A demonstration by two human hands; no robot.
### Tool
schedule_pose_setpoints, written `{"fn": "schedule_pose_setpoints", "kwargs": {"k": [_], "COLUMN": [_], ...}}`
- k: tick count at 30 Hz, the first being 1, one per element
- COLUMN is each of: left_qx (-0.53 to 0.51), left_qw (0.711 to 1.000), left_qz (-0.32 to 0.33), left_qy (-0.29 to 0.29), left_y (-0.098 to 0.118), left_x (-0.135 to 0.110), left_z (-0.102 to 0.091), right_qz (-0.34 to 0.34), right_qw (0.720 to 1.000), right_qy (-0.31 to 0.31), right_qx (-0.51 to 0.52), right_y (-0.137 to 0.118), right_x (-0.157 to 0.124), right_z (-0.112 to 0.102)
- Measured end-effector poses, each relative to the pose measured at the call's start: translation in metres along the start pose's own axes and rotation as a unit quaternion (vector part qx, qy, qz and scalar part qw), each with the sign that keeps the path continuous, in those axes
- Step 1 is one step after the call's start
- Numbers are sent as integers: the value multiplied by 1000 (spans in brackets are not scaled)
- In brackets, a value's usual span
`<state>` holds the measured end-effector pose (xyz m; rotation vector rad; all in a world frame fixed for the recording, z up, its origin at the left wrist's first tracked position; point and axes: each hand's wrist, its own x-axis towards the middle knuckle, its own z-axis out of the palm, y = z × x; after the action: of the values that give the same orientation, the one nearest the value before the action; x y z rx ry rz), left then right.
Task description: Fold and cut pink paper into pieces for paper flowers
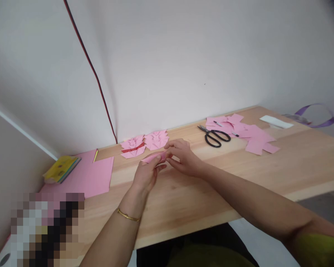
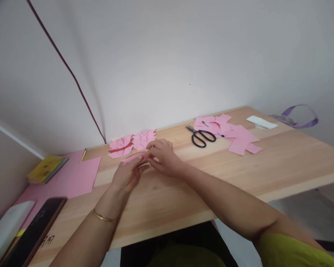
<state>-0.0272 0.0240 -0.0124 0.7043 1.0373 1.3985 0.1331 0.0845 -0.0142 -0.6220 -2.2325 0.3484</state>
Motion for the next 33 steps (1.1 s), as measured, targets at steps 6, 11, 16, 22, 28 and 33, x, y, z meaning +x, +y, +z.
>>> {"fn": "schedule_pose_setpoints", "kwargs": {"k": [6, 11, 16, 22, 28, 33], "left_qx": [40, 74, 137, 270, 344, 323], "left_qw": [998, 994, 988, 956, 924, 935], "left_qz": [57, 74, 73, 117, 163, 149], "left_qy": [10, 16, 9, 2, -14, 11], "left_y": [-3, -3, -1, 5, 9, 5], "left_x": [-1, -2, -4, -10, -13, -11], "left_z": [4, 3, 2, 2, 7, 6], "right_qz": [55, 75, 87, 99, 120, 127], "right_qw": [996, 992, 991, 991, 987, 986], "right_qy": [-15, 0, -7, -9, -19, -14], "right_qx": [63, 98, 103, 95, 106, 110], "right_y": [0, -3, -3, -5, -8, -8], "right_x": [2, 3, 3, 3, 3, 2], "right_z": [2, -1, -2, -4, -4, -2]}}
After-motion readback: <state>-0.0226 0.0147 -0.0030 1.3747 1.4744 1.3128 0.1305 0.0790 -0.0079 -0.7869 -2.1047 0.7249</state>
